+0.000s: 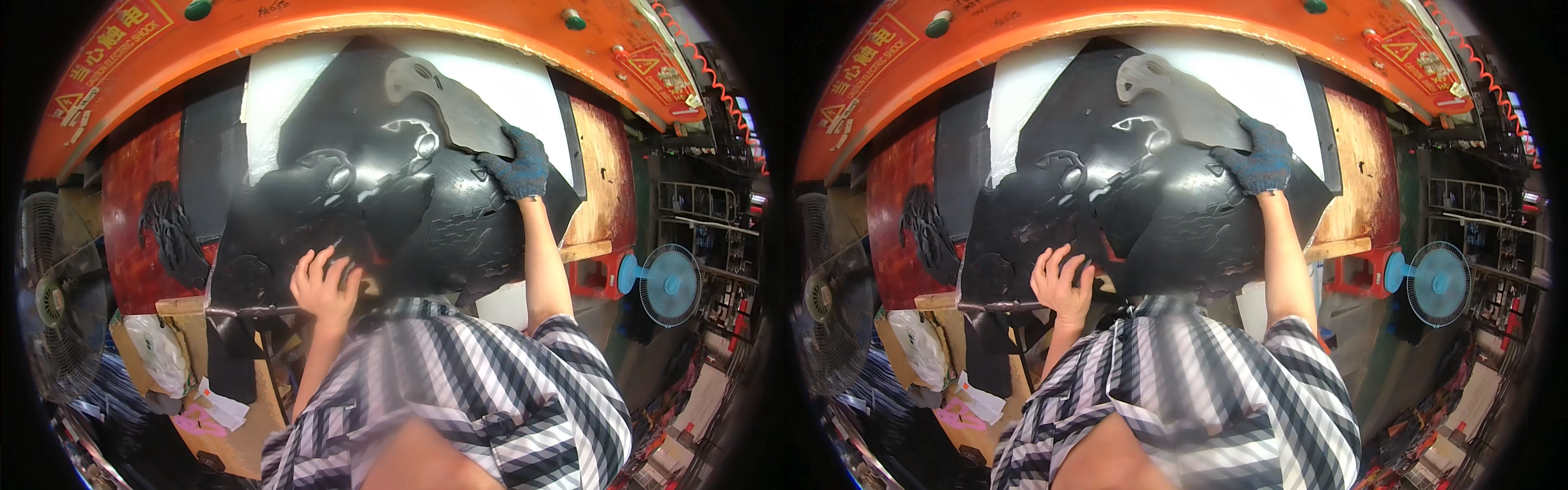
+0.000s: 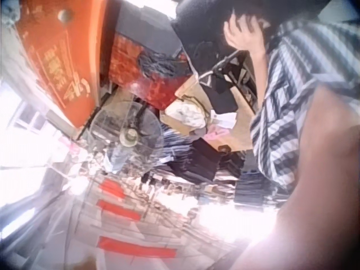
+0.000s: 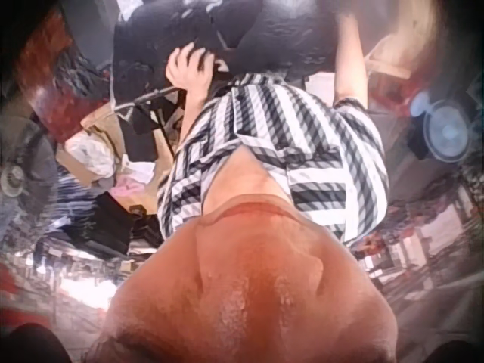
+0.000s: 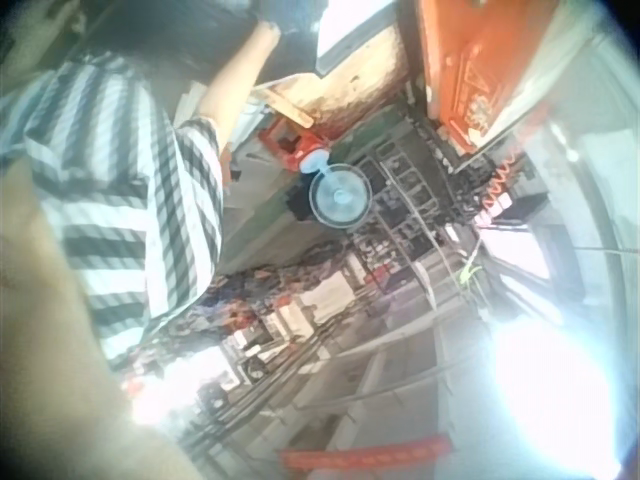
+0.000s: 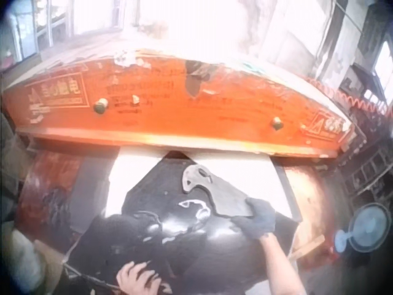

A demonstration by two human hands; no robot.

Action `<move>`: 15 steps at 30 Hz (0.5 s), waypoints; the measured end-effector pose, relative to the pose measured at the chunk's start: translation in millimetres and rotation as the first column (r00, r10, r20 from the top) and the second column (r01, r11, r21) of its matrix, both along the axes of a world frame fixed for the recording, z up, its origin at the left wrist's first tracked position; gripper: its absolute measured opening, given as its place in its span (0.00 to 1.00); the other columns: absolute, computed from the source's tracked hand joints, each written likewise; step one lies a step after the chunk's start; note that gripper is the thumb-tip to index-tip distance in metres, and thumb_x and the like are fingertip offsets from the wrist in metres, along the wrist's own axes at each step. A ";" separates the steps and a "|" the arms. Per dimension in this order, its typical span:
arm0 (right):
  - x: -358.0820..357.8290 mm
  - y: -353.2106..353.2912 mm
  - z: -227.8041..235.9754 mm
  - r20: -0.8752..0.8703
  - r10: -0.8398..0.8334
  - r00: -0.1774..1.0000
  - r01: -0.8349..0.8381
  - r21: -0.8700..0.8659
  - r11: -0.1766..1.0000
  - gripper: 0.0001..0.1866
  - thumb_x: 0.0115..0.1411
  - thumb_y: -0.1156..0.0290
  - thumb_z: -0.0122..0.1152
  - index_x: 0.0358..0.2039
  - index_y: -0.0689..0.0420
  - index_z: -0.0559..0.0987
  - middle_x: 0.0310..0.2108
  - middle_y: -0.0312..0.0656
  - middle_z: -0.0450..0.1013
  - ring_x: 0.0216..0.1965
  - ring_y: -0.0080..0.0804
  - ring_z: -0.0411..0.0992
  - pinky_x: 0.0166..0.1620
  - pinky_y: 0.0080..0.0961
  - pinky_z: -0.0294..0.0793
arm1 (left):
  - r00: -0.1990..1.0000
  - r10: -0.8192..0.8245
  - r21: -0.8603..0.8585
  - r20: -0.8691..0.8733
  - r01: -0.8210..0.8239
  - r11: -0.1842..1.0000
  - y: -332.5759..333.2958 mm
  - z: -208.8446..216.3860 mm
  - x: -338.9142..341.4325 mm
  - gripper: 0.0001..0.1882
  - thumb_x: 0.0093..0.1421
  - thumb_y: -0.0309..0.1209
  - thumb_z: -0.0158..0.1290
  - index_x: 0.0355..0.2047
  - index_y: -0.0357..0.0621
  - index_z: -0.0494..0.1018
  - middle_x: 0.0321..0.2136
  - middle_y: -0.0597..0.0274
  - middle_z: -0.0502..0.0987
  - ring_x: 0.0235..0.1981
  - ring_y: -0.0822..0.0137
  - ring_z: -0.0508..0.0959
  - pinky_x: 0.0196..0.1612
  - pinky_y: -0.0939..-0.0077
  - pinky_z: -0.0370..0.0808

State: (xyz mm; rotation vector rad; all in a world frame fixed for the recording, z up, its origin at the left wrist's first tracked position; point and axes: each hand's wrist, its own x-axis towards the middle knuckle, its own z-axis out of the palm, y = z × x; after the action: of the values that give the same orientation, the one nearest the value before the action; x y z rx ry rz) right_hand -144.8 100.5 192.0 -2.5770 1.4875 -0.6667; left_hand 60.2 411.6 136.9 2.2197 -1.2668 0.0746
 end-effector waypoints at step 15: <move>33.8 -5.7 -6.6 -0.042 0.001 0.999 0.001 0.026 1.000 0.37 0.34 0.47 0.73 0.44 0.56 0.78 0.40 0.48 0.75 0.43 0.45 0.72 0.48 0.36 0.71 | 0.997 -0.032 -0.246 0.067 0.048 0.968 -7.5 -12.3 41.2 0.10 0.44 0.34 0.63 0.18 0.50 0.72 0.27 0.73 0.74 0.33 0.65 0.75 0.39 0.70 0.66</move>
State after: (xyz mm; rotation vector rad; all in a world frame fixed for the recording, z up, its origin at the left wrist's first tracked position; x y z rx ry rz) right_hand -111.0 94.8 185.4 -2.5867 1.4979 -0.5926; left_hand 101.4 404.1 124.6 1.9913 -1.2607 0.2733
